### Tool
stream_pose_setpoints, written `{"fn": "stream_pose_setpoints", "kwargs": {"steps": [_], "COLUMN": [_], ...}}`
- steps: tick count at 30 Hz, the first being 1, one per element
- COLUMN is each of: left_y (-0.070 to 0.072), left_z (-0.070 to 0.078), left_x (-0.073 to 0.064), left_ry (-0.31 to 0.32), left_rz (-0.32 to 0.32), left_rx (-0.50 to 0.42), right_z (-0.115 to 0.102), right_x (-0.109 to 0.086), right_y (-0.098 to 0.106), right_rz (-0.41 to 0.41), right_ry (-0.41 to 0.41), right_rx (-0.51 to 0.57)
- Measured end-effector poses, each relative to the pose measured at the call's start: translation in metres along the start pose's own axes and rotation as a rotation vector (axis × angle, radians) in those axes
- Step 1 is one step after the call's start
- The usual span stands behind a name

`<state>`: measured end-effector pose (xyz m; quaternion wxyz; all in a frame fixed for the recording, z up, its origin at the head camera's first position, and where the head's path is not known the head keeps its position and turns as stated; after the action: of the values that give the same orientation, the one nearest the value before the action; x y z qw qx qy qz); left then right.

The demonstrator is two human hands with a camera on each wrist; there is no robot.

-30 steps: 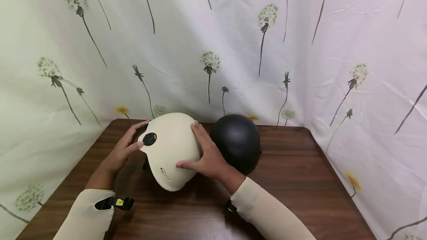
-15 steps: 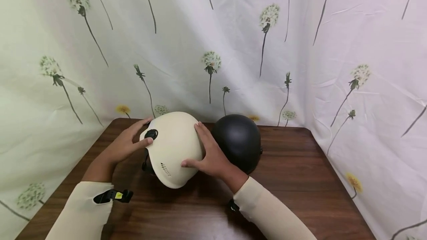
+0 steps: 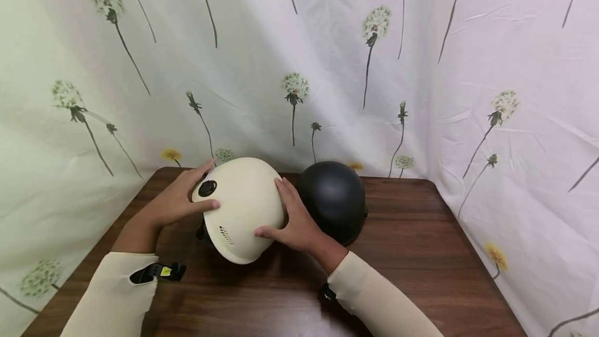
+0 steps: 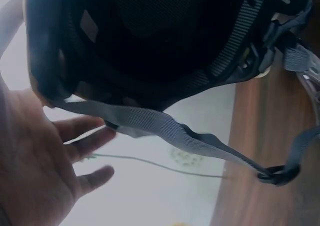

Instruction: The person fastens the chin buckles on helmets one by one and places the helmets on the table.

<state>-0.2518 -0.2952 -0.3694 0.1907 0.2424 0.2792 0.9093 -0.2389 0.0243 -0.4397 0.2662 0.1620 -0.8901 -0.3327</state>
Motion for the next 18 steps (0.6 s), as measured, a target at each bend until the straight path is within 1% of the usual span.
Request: {"fn": "stream_pose_setpoints", "kwargs": {"steps": [4,6,10,11,14,18], "left_y": [0.002,0.001,-0.002,-0.003,-0.005,-0.006], "left_z": [0.011,0.014,0.020,0.021,0.023,0.023], "left_x": [-0.003,-0.002,0.001,0.002,0.001,0.000], "left_ry": [0.040,0.029,0.052,0.053,0.087,0.115], "left_rz": [0.004,0.005,0.016,0.014,0.008,-0.006], "left_rx": [0.094,0.147,0.241,0.253,0.284,0.286], "right_z": [-0.002,-0.003,-0.006,-0.007,-0.007,-0.007], "right_x": [0.000,0.000,-0.001,-0.001,-0.002,-0.003], "right_y": [-0.002,-0.003,-0.005,-0.006,-0.008,-0.009], "right_rz": [-0.001,-0.002,-0.015,-0.020,-0.026,-0.031], "right_ry": [-0.004,-0.013,-0.008,-0.005,0.006,0.024], "right_rx": [-0.004,-0.013,-0.046,-0.054,-0.078,-0.108]}}
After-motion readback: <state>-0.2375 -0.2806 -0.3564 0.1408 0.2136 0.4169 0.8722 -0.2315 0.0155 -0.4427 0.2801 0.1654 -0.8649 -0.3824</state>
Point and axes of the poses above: each hand's wrist, its own x-axis towards the middle knuckle, its own y-axis out of the back of the hand, z = x × y, the point moved 1 cm from there along x, towards the middle knuckle, and after that the axes turned 12 degrees about -x, right-handed, at the moved point
